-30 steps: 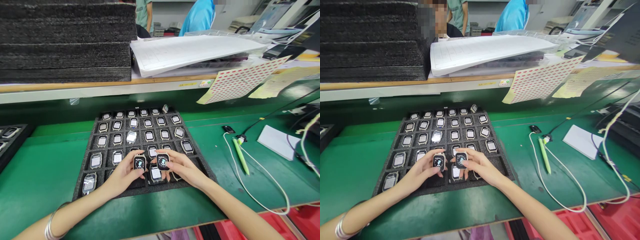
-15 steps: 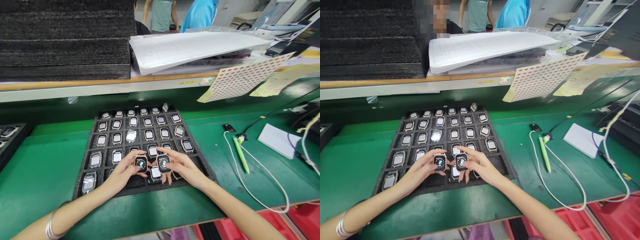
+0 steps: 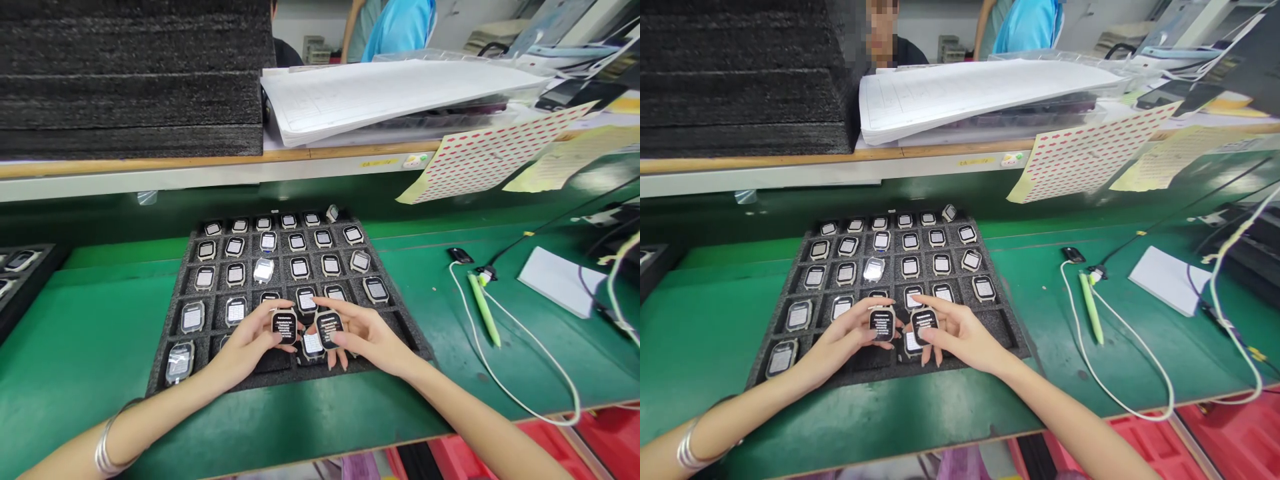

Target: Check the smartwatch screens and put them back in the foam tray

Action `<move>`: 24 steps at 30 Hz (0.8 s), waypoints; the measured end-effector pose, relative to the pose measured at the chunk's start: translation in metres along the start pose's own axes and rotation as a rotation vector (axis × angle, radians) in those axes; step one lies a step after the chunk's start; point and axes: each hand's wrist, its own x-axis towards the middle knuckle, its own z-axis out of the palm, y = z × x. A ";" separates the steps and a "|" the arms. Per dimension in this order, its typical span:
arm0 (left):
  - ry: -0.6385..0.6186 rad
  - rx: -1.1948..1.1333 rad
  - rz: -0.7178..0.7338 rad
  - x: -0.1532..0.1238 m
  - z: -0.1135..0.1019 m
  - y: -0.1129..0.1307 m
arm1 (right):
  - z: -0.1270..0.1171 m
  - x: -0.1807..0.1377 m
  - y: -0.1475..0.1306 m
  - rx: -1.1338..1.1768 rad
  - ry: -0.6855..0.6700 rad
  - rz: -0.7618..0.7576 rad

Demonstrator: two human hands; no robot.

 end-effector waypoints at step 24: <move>0.008 0.024 -0.037 -0.003 0.009 0.005 | -0.067 -0.072 -0.026 -1.296 0.210 -0.102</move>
